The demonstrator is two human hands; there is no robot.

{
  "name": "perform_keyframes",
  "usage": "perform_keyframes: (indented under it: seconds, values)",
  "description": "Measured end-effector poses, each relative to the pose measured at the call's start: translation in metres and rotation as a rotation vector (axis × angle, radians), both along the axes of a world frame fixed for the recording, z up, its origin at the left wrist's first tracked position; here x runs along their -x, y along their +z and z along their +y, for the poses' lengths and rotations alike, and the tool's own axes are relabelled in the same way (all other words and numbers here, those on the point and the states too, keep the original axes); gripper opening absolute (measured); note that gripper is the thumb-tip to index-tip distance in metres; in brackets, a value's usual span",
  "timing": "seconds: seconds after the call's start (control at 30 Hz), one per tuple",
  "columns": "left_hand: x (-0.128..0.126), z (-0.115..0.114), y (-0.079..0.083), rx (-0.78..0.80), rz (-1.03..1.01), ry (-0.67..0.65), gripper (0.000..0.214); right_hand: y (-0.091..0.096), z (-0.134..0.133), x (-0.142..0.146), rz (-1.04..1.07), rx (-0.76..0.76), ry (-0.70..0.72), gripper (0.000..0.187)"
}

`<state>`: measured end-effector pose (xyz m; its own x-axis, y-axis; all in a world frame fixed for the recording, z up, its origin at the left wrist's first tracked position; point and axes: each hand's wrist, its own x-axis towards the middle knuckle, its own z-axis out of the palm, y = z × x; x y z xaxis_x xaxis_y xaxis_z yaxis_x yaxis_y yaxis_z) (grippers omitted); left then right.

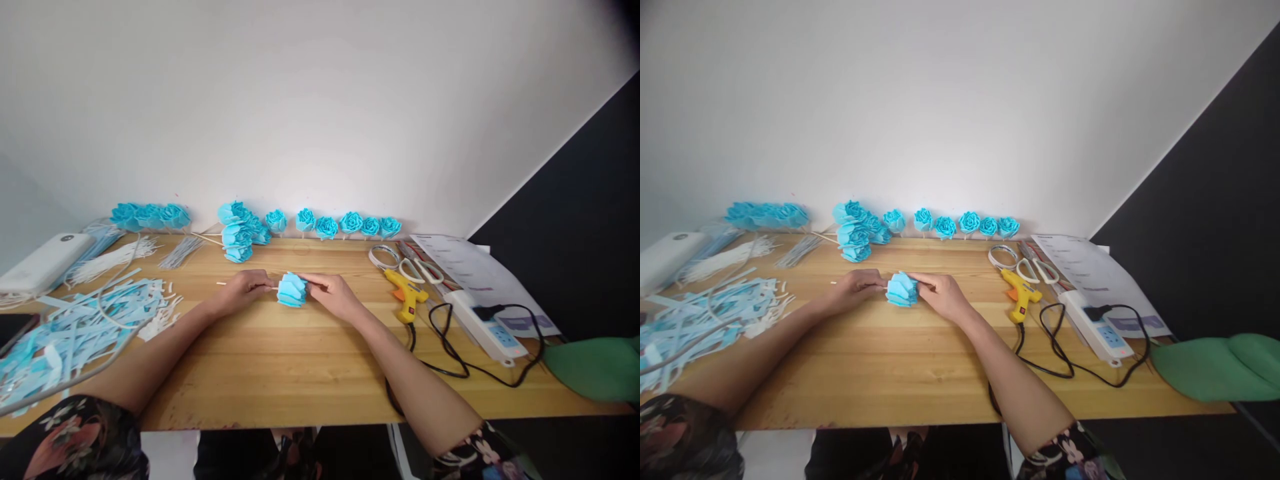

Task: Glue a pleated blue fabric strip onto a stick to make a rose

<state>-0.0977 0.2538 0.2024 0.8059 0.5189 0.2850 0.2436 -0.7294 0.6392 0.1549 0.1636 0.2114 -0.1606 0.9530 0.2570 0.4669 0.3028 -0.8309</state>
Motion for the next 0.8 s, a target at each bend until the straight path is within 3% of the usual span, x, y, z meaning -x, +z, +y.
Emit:
perform_keyframes:
  seconds: [0.27, 0.5, 0.8]
  values:
    - [-0.0011, 0.0005, 0.0, -0.015, -0.056, 0.024, 0.036, 0.0053, -0.0046, 0.0056, -0.082, -0.064, -0.039, 0.039]
    - [-0.0011, 0.0024, -0.004, -0.07, -0.094, 0.03, 0.03, 0.0039, -0.0038, 0.0056, -0.117, -0.216, -0.025, 0.034]
    - [-0.0016, 0.0029, -0.0048, 0.046, -0.041, 0.0, 0.034, -0.001, -0.0003, 0.0063, -0.128, -0.241, 0.058, 0.028]
